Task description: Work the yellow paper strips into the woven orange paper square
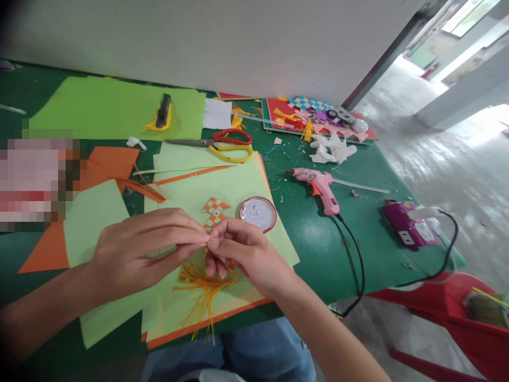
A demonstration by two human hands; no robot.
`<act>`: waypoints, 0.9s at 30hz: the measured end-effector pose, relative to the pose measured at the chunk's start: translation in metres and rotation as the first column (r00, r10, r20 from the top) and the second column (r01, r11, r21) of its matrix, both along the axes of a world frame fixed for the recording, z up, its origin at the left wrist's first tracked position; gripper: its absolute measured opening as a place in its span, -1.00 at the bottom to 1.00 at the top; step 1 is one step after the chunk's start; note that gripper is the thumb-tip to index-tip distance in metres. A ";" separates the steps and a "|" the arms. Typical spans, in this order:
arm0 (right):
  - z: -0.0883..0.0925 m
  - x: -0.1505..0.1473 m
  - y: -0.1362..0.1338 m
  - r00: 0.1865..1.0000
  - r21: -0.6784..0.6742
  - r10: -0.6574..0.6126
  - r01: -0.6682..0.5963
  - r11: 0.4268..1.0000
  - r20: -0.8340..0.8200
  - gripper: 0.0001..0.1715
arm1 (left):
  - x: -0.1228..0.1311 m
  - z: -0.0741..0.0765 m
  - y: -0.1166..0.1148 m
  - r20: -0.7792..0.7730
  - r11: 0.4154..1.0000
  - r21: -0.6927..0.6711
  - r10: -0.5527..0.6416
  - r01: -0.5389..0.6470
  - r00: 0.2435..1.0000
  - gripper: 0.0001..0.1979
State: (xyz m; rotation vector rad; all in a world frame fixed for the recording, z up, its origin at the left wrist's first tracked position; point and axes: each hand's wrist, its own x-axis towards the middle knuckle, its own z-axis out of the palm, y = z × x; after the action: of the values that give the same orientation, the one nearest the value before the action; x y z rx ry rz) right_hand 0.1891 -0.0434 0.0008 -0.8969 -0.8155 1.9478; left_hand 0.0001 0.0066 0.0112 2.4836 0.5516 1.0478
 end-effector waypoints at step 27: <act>-0.002 0.002 0.000 0.999 -0.023 0.032 -0.033 0.999 -0.024 -0.90 | 0.003 -0.002 -0.001 0.060 0.992 -0.123 -0.028 0.035 0.998 -0.89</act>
State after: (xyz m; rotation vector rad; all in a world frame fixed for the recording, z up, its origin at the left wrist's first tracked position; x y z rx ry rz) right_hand 0.1911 -0.0436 -0.0009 -0.8773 -0.7994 1.9966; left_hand 0.0032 0.0054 0.0094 2.3388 0.5407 1.0380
